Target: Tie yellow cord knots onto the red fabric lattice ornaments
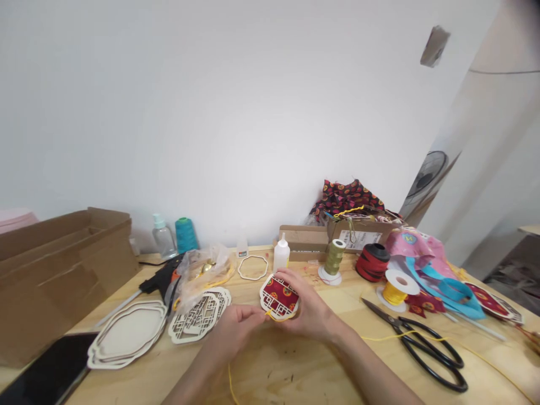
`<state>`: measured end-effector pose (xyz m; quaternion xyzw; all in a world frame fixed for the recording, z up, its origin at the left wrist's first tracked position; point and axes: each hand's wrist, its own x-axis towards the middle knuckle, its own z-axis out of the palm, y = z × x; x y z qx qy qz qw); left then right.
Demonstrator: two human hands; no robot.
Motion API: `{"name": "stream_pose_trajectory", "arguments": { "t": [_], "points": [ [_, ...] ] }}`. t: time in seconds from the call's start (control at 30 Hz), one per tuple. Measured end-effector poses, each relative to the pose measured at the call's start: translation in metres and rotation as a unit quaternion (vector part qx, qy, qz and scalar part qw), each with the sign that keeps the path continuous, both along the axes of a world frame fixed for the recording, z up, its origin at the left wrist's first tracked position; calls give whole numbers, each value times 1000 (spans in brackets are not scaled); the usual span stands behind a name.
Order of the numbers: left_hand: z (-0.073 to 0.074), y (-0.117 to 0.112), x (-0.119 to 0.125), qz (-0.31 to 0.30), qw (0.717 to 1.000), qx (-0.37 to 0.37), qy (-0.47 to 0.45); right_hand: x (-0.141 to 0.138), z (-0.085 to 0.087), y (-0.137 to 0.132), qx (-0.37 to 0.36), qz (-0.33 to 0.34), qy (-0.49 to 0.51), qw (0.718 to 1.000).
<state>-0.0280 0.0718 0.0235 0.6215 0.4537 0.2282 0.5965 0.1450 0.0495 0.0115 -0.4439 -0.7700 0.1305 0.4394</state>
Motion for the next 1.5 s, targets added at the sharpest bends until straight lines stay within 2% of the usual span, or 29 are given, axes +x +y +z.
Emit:
{"name": "stream_pose_trajectory", "arguments": {
  "t": [0.17,0.4,0.53,0.7,0.93,1.07,1.27,1.5],
  "points": [
    [-4,0,2,8,1000,-8,13,0,-4,2,3,-6,-13,1000],
    [-11,1,3,36,999,15,10,-6,13,-7,50,-37,-121,991],
    [-13,3,3,51,994,92,-16,-6,15,-8,59,-52,-170,982],
    [-9,-1,6,113,968,209,78,-4,13,-7,58,-94,-166,980],
    [-16,0,8,88,957,247,126,-7,16,-8,48,-102,-155,981],
    [-18,1,8,86,964,227,106,-8,15,-8,34,-98,-128,986],
    [-11,0,8,96,981,167,30,-6,9,-5,23,-93,-45,994],
    [-4,-1,8,98,994,37,-37,-4,-1,2,6,-66,9,998]
  ]
}}
